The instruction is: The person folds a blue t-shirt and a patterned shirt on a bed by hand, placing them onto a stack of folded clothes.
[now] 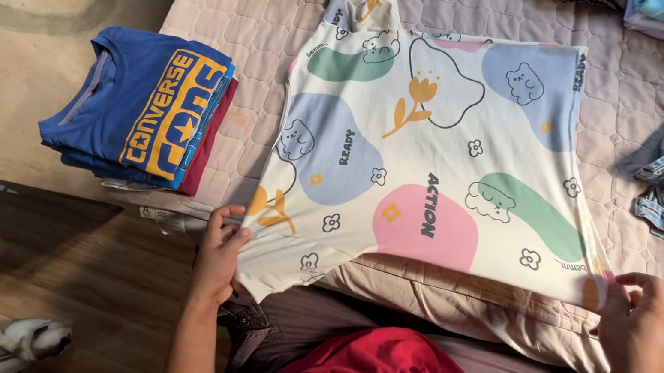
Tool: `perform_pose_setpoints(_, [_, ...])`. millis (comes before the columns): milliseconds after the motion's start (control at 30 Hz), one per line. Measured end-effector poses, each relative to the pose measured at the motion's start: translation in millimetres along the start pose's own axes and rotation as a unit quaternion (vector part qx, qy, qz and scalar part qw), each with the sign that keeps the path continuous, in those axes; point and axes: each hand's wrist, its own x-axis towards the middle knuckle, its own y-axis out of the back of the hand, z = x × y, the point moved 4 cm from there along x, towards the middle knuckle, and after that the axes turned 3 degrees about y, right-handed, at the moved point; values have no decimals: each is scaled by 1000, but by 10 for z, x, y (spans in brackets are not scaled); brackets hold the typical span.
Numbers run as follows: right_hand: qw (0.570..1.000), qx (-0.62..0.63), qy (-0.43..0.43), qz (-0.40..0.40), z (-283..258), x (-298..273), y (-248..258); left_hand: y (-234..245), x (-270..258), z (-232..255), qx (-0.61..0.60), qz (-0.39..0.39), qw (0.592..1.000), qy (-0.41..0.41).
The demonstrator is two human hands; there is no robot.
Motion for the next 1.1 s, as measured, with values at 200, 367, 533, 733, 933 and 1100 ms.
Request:
perform_pose_setpoints(200, [976, -192, 104, 26, 376, -44, -157, 84, -214, -432, 177, 17, 984, -9])
perform_pose_setpoints(367, [969, -223, 102, 9, 737, -180, -240, 101, -461, -537, 272, 14, 960, -65])
perform_pose_setpoints(533, [933, -246, 263, 22, 726, -408, -148, 292, -508, -242, 580, 39, 739, -341])
perform_pose_setpoints(733, [876, -241, 417, -34, 369, -476, -91, -62, -160, 62, 657, -111, 505, -549])
perform_pose_setpoints(933, [870, -224, 435, -68, 215, -296, -106, -233, -58, 262, 685, -254, 388, -562])
perform_pose_setpoints(1100, [876, -168, 448, -65, 193, -280, -144, -290, -94, 364, 641, -268, 415, -588])
